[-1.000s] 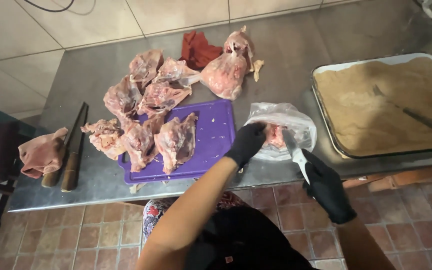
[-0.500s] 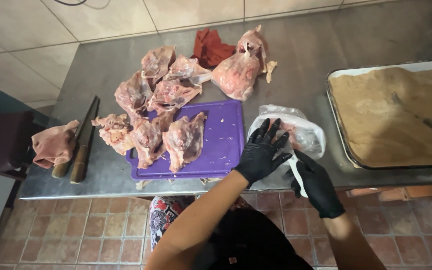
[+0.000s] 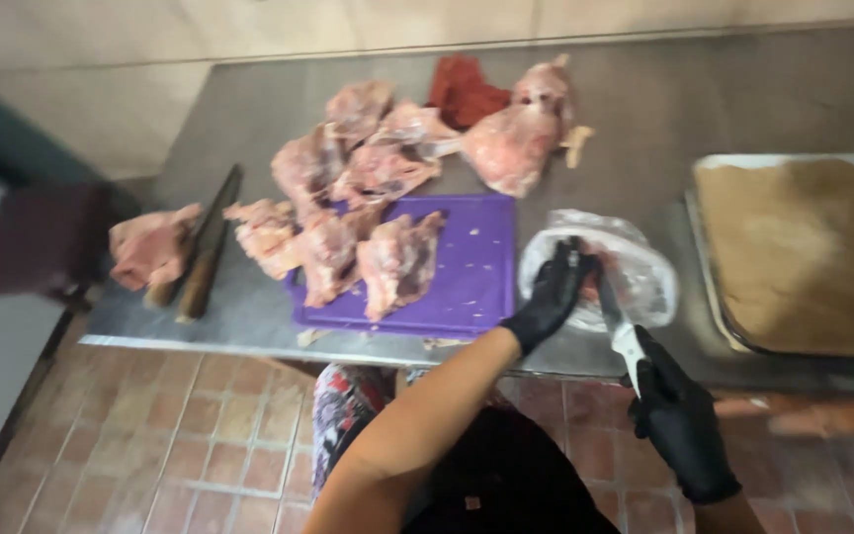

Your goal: Trimming and slicing raw chicken breasts on a cutting board using a knife in a food preparation area.

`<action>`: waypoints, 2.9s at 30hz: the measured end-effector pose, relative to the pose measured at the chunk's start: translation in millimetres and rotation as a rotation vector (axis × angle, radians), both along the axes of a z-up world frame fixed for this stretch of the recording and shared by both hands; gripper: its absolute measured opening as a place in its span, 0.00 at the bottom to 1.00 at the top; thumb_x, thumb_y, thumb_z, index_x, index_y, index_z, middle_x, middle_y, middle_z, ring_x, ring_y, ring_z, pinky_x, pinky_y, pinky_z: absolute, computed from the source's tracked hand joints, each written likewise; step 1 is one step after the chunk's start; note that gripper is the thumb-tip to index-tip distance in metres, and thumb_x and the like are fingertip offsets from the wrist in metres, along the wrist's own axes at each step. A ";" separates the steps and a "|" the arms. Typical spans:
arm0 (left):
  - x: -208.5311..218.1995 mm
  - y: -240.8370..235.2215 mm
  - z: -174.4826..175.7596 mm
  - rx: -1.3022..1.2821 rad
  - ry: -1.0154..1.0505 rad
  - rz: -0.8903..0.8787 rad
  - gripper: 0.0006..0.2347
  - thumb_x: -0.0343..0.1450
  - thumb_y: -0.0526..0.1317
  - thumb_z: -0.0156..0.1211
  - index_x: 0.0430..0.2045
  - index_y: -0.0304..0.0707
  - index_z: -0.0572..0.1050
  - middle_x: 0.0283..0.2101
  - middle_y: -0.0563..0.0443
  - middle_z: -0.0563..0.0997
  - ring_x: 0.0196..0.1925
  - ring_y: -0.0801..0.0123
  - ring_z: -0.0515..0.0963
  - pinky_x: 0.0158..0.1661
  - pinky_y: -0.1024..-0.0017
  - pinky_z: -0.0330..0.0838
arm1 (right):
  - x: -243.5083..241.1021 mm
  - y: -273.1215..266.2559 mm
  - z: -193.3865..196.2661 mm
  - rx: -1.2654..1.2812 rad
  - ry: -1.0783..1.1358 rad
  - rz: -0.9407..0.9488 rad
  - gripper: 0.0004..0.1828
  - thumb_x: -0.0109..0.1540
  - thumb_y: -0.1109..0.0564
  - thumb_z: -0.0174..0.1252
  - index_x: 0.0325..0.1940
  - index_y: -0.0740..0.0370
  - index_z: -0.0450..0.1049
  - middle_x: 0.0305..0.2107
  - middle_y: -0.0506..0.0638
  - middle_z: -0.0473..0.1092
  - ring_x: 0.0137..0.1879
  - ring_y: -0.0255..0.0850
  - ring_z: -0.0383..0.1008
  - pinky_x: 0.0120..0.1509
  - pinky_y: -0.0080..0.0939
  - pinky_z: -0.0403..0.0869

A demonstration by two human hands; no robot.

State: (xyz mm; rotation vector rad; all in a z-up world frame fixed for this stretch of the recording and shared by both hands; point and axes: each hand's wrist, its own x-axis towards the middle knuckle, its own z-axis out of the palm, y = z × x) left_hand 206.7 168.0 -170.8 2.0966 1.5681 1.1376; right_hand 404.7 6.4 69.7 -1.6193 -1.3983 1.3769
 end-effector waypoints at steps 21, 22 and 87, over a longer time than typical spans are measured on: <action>-238.5 -151.8 194.6 -0.244 1.112 0.518 0.41 0.73 0.65 0.41 0.68 0.21 0.53 0.50 0.18 0.73 0.17 0.52 0.78 0.09 0.56 0.70 | -51.3 -26.1 -20.0 0.159 -0.060 0.246 0.27 0.70 0.58 0.50 0.75 0.48 0.70 0.28 0.57 0.77 0.19 0.43 0.63 0.25 0.44 0.67; -237.4 -153.3 207.0 -0.216 0.759 0.313 0.31 0.69 0.43 0.45 0.69 0.25 0.54 0.60 0.23 0.69 0.40 0.48 0.77 0.33 0.57 0.73 | -56.4 -30.2 -16.1 0.164 -0.073 0.269 0.27 0.69 0.59 0.51 0.73 0.48 0.71 0.27 0.56 0.75 0.20 0.42 0.62 0.26 0.44 0.67; -166.5 -127.7 177.8 0.181 0.200 0.673 0.10 0.59 0.35 0.66 0.31 0.38 0.75 0.35 0.42 0.77 0.37 0.47 0.77 0.34 0.56 0.73 | -107.6 -13.4 -37.9 0.496 -0.101 0.387 0.26 0.66 0.57 0.54 0.70 0.54 0.70 0.61 0.50 0.74 0.59 0.39 0.77 0.64 0.38 0.69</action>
